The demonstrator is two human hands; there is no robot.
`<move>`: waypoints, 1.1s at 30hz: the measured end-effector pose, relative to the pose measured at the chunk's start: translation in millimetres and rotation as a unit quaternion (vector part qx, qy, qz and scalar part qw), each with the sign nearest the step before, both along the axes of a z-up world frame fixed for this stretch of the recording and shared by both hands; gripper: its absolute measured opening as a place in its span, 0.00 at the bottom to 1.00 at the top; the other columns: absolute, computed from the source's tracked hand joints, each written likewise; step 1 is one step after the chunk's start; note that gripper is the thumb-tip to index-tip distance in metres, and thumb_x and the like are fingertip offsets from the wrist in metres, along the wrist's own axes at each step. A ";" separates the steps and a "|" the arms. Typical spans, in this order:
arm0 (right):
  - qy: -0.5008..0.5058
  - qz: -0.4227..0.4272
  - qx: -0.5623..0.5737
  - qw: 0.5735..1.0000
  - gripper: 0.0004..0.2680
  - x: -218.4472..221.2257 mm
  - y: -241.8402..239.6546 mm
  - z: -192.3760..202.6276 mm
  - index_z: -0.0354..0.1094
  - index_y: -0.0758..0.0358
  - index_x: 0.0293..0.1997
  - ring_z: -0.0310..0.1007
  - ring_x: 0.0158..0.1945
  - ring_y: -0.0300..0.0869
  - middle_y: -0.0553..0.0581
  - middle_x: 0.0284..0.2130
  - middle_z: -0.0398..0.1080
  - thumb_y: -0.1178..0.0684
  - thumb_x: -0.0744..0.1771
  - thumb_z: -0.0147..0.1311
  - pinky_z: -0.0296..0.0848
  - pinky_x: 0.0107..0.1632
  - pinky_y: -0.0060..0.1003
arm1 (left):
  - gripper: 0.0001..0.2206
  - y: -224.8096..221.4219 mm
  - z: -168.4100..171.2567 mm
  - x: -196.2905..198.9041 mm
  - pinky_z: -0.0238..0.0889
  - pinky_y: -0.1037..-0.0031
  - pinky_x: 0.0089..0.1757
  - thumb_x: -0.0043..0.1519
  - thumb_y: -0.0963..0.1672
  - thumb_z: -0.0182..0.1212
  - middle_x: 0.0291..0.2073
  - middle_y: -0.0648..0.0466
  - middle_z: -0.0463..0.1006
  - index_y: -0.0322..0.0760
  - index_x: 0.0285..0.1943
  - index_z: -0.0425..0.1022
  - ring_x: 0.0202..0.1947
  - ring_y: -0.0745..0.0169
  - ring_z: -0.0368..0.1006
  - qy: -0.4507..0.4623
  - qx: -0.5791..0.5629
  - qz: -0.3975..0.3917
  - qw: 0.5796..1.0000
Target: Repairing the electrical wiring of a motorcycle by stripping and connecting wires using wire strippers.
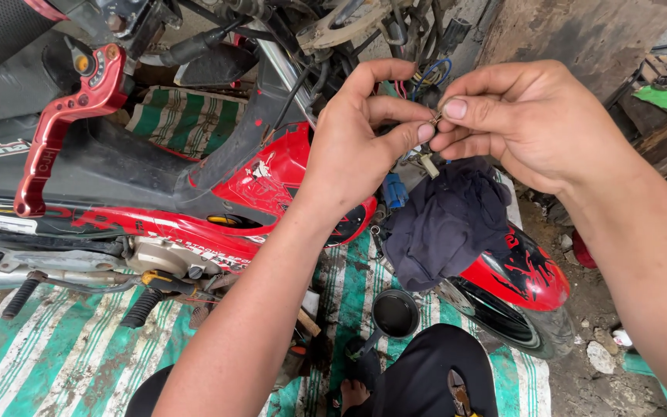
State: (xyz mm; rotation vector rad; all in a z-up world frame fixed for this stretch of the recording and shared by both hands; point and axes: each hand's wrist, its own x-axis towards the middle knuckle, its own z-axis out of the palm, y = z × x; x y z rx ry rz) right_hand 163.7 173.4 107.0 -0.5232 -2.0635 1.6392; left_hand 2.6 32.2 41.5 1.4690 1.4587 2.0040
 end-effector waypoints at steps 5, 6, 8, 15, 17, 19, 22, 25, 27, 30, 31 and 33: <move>0.013 0.003 -0.016 1.000 0.05 0.1 0.9 -2.0 0.76 0.68 0.50 0.86 0.38 0.51 0.67 0.34 0.78 0.61 0.71 0.62 0.92 0.45 0.44 | 0.25 6.1 -5.6 0.2 0.77 0.78 0.46 0.62 0.38 0.77 0.42 0.53 0.92 0.41 0.67 0.70 0.43 0.72 0.86 -0.056 0.021 -0.042 0.997; 0.009 -0.002 -0.008 1.000 0.04 0.2 0.4 -1.3 0.76 0.68 0.50 0.85 0.38 0.51 0.66 0.34 0.78 0.61 0.71 0.61 0.92 0.45 0.44 | 0.25 5.4 -5.2 1.2 0.78 0.78 0.48 0.62 0.38 0.77 0.42 0.54 0.92 0.41 0.67 0.70 0.43 0.71 0.87 -0.052 0.023 -0.033 0.998; 0.005 -0.008 0.000 1.000 0.04 0.7 0.2 -0.2 0.76 0.68 0.50 0.85 0.38 0.51 0.66 0.34 0.78 0.61 0.71 0.61 0.92 0.46 0.44 | 0.24 6.1 -6.2 2.9 0.78 0.77 0.50 0.62 0.38 0.77 0.42 0.54 0.93 0.41 0.66 0.71 0.44 0.71 0.87 -0.048 0.026 -0.026 0.998; -0.003 -0.008 -0.012 1.000 0.04 0.7 1.2 -0.2 0.77 0.69 0.50 0.84 0.36 0.51 0.67 0.34 0.78 0.61 0.71 0.62 0.91 0.45 0.42 | 0.25 18.2 -19.4 5.9 0.77 0.77 0.50 0.62 0.36 0.75 0.41 0.53 0.91 0.37 0.67 0.71 0.44 0.71 0.85 -0.105 0.080 -0.046 0.990; -0.004 -0.008 -0.007 1.000 0.04 1.0 0.6 0.9 0.77 0.69 0.50 0.84 0.37 0.50 0.66 0.34 0.78 0.60 0.71 0.62 0.91 0.45 0.43 | 0.25 20.8 -21.4 6.6 0.78 0.77 0.50 0.62 0.36 0.75 0.41 0.52 0.91 0.37 0.67 0.72 0.44 0.70 0.85 -0.126 0.088 -0.057 0.986; -0.001 -0.013 -0.006 1.000 0.05 1.0 -0.5 1.3 0.77 0.70 0.50 0.85 0.38 0.51 0.68 0.34 0.79 0.60 0.71 0.61 0.91 0.46 0.42 | 0.25 22.6 -22.9 6.5 0.78 0.77 0.49 0.62 0.37 0.76 0.42 0.51 0.91 0.36 0.68 0.72 0.46 0.70 0.85 -0.139 0.093 -0.060 0.984; 0.001 -0.020 -0.001 1.000 0.05 0.4 -1.0 0.8 0.77 0.70 0.50 0.84 0.37 0.50 0.67 0.34 0.79 0.61 0.71 0.61 0.91 0.45 0.42 | 0.25 25.8 -23.7 5.0 0.78 0.77 0.47 0.62 0.37 0.76 0.42 0.49 0.91 0.35 0.68 0.72 0.44 0.70 0.84 -0.149 0.089 -0.061 0.983; 0.002 -0.025 0.006 1.000 0.05 -0.5 -1.5 0.5 0.77 0.70 0.51 0.84 0.37 0.50 0.67 0.34 0.78 0.61 0.71 0.61 0.91 0.45 0.42 | 0.25 27.8 -24.7 3.7 0.79 0.76 0.47 0.62 0.36 0.76 0.42 0.48 0.91 0.34 0.67 0.71 0.44 0.69 0.85 -0.160 0.093 -0.073 0.980; -0.006 -0.028 0.005 1.000 0.05 -0.8 -1.3 2.2 0.77 0.70 0.50 0.83 0.36 0.51 0.67 0.34 0.78 0.60 0.71 0.61 0.90 0.44 0.43 | 0.25 27.2 -24.1 4.1 0.79 0.76 0.46 0.62 0.36 0.76 0.43 0.48 0.91 0.34 0.68 0.71 0.44 0.69 0.85 -0.158 0.093 -0.070 0.980; -0.021 -0.030 0.006 0.999 0.05 -0.1 0.4 3.5 0.77 0.71 0.50 0.83 0.36 0.52 0.68 0.34 0.78 0.60 0.71 0.61 0.89 0.43 0.44 | 0.25 28.6 -26.3 3.6 0.79 0.76 0.47 0.63 0.36 0.76 0.43 0.48 0.91 0.35 0.68 0.70 0.44 0.69 0.85 -0.159 0.098 -0.075 0.980; -0.028 -0.027 0.009 0.999 0.05 0.0 1.2 4.0 0.77 0.71 0.50 0.83 0.36 0.53 0.69 0.34 0.78 0.60 0.72 0.60 0.89 0.44 0.44 | 0.25 29.3 -27.4 3.1 0.79 0.76 0.47 0.63 0.36 0.75 0.43 0.48 0.91 0.35 0.68 0.70 0.44 0.69 0.85 -0.161 0.102 -0.082 0.978; -0.030 -0.023 0.015 0.999 0.05 1.0 1.3 4.9 0.76 0.71 0.51 0.83 0.35 0.54 0.70 0.34 0.78 0.60 0.71 0.60 0.89 0.44 0.45 | 0.25 27.6 -24.7 3.0 0.79 0.76 0.47 0.62 0.36 0.76 0.43 0.47 0.91 0.35 0.68 0.71 0.44 0.68 0.85 -0.161 0.095 -0.081 0.979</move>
